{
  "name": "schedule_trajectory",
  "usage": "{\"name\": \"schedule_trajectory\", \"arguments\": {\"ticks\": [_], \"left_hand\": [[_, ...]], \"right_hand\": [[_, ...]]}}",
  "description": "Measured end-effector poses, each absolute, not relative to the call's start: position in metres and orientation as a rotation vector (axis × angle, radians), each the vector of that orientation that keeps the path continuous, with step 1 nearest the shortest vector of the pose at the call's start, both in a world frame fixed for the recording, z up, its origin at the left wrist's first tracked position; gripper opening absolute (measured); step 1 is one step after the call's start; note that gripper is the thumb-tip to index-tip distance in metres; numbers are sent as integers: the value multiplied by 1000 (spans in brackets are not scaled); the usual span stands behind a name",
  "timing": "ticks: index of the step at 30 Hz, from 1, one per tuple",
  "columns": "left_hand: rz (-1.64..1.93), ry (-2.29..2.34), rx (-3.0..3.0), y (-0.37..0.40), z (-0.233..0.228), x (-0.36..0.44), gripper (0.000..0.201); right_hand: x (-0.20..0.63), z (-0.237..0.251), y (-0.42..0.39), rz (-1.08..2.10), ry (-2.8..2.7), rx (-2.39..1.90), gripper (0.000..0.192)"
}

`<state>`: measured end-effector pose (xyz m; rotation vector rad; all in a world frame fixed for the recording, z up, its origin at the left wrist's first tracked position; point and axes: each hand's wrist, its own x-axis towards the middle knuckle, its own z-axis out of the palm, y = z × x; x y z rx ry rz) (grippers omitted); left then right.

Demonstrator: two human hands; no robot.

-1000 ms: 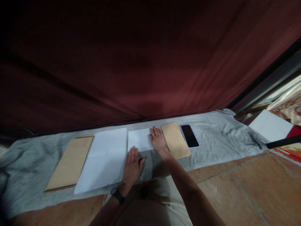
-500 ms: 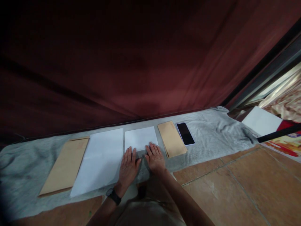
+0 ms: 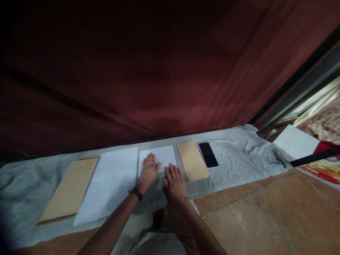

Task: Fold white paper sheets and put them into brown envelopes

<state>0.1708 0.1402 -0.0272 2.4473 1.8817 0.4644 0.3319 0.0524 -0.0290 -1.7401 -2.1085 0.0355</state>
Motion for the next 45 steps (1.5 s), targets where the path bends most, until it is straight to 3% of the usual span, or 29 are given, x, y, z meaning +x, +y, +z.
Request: {"name": "schedule_trajectory", "arguments": {"ticks": [10, 16, 29, 36, 45], "left_hand": [[646, 2066, 2356, 137, -27, 148, 60], [490, 1870, 2513, 107, -25, 170, 56], [462, 1939, 2520, 90, -27, 161, 62], [547, 1943, 2496, 89, -27, 162, 63], [559, 1939, 2469, 89, -27, 162, 63]], "right_hand": [[330, -26, 53, 73, -2082, -1772, 49], [330, -24, 53, 92, -2081, -1775, 50], [328, -26, 85, 47, -1886, -1906, 51], [324, -10, 125, 176, -1687, -2099, 52], [338, -9, 149, 613, -1355, -2053, 29]]}}
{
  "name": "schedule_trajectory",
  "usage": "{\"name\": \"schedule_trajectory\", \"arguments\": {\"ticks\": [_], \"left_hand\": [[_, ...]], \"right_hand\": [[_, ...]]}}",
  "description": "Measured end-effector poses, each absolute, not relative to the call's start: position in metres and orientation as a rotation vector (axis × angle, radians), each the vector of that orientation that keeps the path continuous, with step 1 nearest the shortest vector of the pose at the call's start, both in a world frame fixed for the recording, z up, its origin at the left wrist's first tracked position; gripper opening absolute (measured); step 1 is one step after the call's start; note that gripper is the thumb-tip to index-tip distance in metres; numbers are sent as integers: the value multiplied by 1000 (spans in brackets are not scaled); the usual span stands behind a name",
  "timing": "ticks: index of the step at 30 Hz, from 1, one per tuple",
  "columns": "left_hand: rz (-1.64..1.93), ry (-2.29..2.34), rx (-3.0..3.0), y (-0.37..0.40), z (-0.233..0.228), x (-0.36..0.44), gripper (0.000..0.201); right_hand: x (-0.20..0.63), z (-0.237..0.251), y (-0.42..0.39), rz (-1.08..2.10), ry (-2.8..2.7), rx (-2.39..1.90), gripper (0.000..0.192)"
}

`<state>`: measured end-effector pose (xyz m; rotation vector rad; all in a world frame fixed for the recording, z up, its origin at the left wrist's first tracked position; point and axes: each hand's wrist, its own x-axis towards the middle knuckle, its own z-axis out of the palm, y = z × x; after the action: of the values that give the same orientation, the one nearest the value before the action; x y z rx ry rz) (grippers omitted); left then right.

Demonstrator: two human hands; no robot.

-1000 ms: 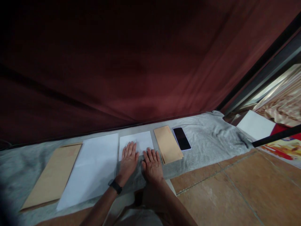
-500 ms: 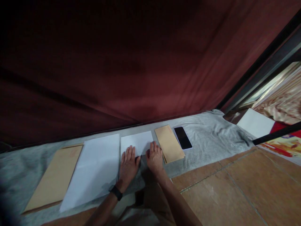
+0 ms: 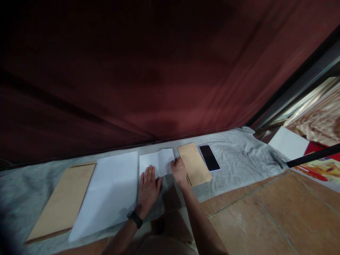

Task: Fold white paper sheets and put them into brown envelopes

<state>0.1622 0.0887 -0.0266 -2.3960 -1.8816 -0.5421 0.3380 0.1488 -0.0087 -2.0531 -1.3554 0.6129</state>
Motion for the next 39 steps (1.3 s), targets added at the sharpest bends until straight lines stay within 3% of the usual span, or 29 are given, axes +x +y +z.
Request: {"name": "schedule_trajectory", "arguments": {"ticks": [9, 16, 39], "left_hand": [[-620, -1873, -2389, 88, -25, 161, 64], [-714, -1824, -2420, 87, -21, 157, 63], [-436, -1607, -2641, 87, -18, 158, 50]], "right_hand": [[343, -20, 160, 738, -1286, -1905, 18], [343, -23, 157, 739, -1212, -1799, 20], [346, -20, 166, 804, -1229, -1923, 22]]}}
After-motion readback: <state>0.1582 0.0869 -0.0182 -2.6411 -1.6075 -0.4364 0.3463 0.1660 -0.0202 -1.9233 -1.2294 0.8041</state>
